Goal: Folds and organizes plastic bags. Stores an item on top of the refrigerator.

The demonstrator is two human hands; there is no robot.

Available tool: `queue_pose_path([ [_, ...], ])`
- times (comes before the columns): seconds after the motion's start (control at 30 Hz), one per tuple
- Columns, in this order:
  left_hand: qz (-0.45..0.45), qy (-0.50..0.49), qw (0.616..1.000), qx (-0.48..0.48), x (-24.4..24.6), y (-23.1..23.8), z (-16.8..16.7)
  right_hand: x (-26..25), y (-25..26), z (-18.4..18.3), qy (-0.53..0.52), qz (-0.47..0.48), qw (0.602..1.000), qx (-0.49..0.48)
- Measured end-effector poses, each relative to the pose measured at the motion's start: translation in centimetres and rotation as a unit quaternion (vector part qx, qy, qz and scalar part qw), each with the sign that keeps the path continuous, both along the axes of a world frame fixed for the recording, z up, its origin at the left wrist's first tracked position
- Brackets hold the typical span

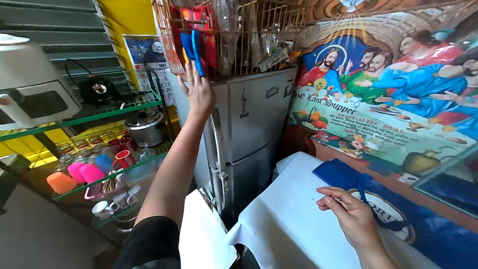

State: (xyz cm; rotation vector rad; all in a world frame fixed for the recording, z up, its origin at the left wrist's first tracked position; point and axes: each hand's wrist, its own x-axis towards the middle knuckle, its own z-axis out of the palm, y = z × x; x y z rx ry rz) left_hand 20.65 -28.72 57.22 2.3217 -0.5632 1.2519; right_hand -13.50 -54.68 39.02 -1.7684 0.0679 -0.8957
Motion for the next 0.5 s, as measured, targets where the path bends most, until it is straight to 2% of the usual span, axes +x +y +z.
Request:
queue_pose_path([
  [0.1, 0.012, -0.003, 0.999, -0.05, -0.8, 0.6, 0.8, -2.0, -1.1, -1.6, 0.025, -0.023, 0.999, 0.012],
  [0.17, 0.018, -0.002, 0.999, -0.049, -1.3, 1.0, 1.0, -3.3, -1.8, -2.8, 0.054, -0.043, 0.997, 0.015],
  [0.23, 0.019, 0.02, 1.0, -0.014, -1.7, 1.4, 1.4, -4.8, -2.7, -3.8, 0.128, -0.069, 0.989, -0.019],
  [0.37, -0.019, -0.029, 0.999, 0.031, 1.0, 2.4, 2.3, -7.5, -5.9, -5.7, 0.3, -0.088, 0.948, -0.065],
  [0.43, -0.026, 0.012, 0.999, 0.045, 0.9, 2.2, 3.3, -8.5, -8.2, -6.7, 0.346, -0.131, 0.928, -0.055],
  [0.5, -0.042, 0.132, 0.99, 0.03, -0.3, 1.9, 4.5, -9.7, -10.9, -7.8, 0.356, -0.205, 0.911, -0.034],
])
